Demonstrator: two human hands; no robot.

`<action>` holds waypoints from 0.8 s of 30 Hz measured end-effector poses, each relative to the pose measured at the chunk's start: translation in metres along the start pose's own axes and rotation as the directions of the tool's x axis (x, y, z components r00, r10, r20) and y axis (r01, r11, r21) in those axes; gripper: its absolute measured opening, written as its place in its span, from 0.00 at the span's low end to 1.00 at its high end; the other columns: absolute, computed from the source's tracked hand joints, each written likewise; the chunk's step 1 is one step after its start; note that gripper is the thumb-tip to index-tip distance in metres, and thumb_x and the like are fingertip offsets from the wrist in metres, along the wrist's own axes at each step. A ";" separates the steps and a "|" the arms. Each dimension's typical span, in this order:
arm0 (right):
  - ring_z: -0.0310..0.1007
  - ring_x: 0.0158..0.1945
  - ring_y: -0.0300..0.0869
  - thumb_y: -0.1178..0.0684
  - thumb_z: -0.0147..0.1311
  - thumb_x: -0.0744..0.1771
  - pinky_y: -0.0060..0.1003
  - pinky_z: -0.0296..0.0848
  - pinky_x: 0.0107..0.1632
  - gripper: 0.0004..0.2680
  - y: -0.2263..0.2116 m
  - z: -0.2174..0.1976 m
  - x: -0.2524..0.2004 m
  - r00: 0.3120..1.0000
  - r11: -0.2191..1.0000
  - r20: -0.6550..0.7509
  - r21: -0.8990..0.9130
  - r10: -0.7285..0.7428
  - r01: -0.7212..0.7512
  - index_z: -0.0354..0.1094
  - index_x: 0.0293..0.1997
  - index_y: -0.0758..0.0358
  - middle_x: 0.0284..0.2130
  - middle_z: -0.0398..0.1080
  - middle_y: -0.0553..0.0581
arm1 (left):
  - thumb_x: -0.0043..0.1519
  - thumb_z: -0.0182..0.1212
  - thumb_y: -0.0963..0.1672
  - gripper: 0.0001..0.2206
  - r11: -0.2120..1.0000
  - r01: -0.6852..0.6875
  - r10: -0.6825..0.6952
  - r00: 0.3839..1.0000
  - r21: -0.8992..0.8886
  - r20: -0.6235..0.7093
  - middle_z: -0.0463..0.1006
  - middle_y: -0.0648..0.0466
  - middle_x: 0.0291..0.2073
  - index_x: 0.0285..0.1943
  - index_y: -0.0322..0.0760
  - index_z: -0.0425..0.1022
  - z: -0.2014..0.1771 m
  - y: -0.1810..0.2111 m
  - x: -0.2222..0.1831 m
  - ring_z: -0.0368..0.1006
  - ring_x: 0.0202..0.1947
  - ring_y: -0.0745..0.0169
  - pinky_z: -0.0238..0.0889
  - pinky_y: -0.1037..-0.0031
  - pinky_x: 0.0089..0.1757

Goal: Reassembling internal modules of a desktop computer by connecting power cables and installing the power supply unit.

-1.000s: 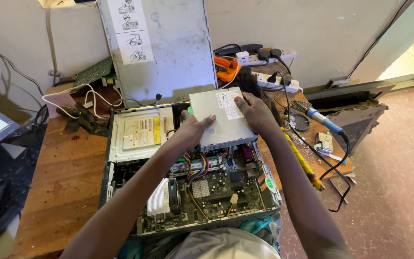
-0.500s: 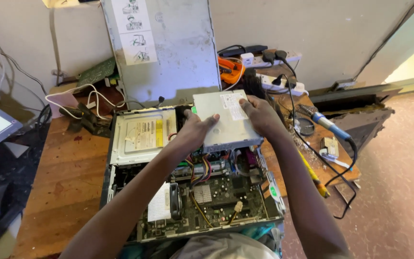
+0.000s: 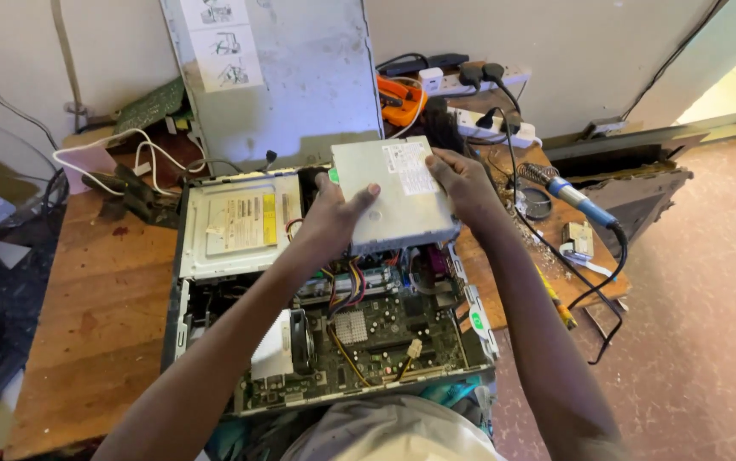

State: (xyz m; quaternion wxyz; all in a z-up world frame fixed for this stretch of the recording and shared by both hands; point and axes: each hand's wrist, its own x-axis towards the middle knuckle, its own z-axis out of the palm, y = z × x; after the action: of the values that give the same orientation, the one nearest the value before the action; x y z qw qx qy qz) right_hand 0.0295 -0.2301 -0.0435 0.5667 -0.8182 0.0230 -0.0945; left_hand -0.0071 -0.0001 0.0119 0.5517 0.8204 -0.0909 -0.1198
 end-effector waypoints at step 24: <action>0.76 0.50 0.46 0.43 0.53 0.75 0.49 0.78 0.52 0.13 0.032 -0.002 0.012 0.997 0.998 -0.049 -0.021 -0.066 0.065 0.76 0.66 0.52 0.48 0.80 0.64 | 0.68 0.61 0.57 0.39 0.994 0.105 -0.103 0.991 -0.023 0.088 0.75 0.26 0.54 0.70 0.28 0.41 0.003 -0.052 0.038 0.76 0.61 0.22 0.63 0.42 0.61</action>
State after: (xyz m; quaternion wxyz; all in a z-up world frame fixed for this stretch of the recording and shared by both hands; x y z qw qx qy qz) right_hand 0.0427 -0.2450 -0.0712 0.5544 -0.8215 0.0110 -0.1329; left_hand 0.0296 0.0064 -0.0410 0.5517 0.8102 -0.0703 -0.1851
